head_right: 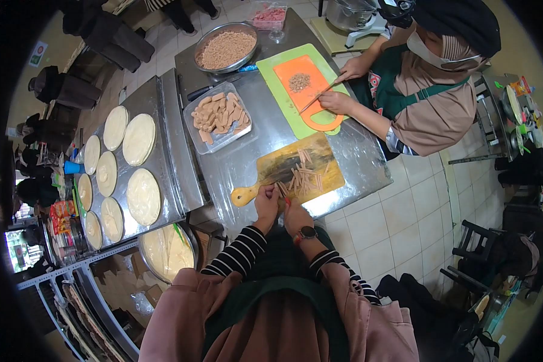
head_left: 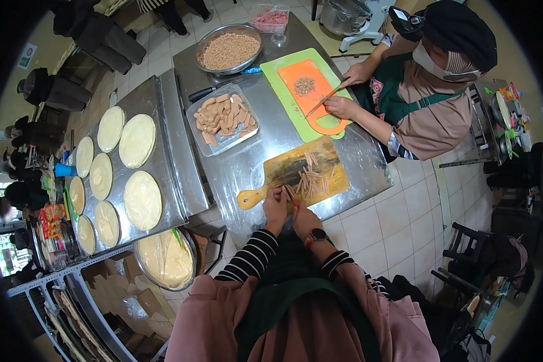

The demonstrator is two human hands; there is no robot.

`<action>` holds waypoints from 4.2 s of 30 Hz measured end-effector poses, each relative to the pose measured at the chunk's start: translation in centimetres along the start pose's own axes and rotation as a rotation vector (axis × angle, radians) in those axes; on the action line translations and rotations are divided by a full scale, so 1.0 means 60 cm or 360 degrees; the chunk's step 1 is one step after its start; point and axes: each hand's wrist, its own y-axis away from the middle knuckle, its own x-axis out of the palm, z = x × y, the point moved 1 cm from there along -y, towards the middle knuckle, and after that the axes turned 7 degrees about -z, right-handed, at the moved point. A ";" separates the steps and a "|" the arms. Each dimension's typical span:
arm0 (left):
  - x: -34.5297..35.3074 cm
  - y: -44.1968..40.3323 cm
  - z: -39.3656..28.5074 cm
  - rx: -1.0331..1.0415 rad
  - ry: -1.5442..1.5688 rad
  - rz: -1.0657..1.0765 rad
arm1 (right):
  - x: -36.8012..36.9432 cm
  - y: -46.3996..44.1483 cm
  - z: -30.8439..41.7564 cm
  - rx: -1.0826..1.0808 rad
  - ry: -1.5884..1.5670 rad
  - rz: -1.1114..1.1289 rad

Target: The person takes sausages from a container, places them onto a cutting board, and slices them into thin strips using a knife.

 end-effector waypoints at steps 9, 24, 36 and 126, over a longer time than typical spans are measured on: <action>0.001 0.001 -0.001 -0.0179 0.0043 0.0038 | -0.013 0.028 -0.031 0.0094 0.0039 -0.0035; -0.001 0.009 -0.001 -0.0056 -0.0009 -0.0087 | 0.010 0.033 -0.008 -0.0046 -0.0092 -0.0102; 0.004 0.005 0.007 -0.0157 0.0083 -0.0037 | 0.003 0.021 -0.001 -0.0020 -0.0074 -0.0023; -0.021 0.018 -0.028 0.0265 -0.0036 0.0202 | -0.019 0.049 -0.016 0.0114 -0.0115 0.0042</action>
